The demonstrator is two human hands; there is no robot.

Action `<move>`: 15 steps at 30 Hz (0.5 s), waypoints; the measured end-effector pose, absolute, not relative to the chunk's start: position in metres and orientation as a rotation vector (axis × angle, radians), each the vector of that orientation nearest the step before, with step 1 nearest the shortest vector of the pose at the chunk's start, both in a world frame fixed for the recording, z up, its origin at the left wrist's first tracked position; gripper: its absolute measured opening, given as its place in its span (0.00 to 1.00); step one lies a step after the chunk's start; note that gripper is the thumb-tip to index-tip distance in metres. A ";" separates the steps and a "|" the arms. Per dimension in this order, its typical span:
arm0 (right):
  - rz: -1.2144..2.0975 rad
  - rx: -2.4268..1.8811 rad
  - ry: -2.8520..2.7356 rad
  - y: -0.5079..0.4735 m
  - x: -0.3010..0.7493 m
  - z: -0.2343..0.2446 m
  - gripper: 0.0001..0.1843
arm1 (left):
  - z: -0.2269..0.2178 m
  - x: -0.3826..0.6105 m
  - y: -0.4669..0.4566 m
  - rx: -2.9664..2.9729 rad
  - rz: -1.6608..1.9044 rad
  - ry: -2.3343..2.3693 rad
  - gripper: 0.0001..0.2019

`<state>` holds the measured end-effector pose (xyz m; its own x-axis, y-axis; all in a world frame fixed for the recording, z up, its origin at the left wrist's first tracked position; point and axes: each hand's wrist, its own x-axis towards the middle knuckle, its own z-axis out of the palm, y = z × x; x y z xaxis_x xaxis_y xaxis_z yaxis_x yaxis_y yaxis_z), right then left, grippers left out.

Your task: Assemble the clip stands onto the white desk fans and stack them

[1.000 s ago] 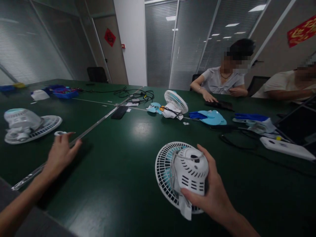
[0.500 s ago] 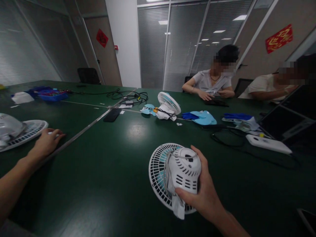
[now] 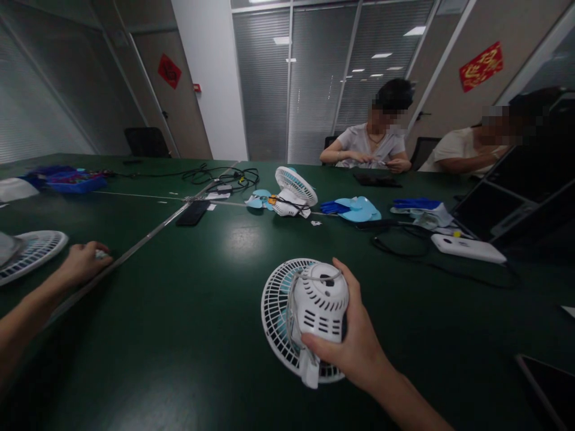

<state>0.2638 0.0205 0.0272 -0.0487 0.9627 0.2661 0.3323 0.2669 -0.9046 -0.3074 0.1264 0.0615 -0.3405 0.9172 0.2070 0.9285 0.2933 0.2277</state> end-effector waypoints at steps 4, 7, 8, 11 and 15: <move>0.912 -1.288 -1.576 0.022 0.264 0.030 0.68 | 0.051 -0.265 0.124 -2.179 -0.515 -2.360 0.14; 0.958 -1.327 -1.566 0.023 0.265 0.033 0.69 | 0.033 -0.203 0.108 -2.573 -0.539 -2.135 0.14; 0.955 -1.337 -1.560 0.023 0.264 0.035 0.69 | 0.027 -0.179 0.099 -2.693 -0.542 -2.049 0.13; 0.917 -1.375 -1.547 0.020 0.261 0.040 0.67 | 0.015 -0.111 0.067 -2.970 -0.532 -1.834 0.16; 0.875 -1.442 -1.540 0.015 0.256 0.045 0.66 | 0.019 -0.079 0.038 -3.067 -0.566 -1.768 0.30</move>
<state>0.2561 0.0150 0.0447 0.0049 0.9939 0.1104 0.4146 0.0985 -0.9047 -0.0787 0.0379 0.0190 0.4896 0.8708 0.0452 0.7352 -0.4401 0.5156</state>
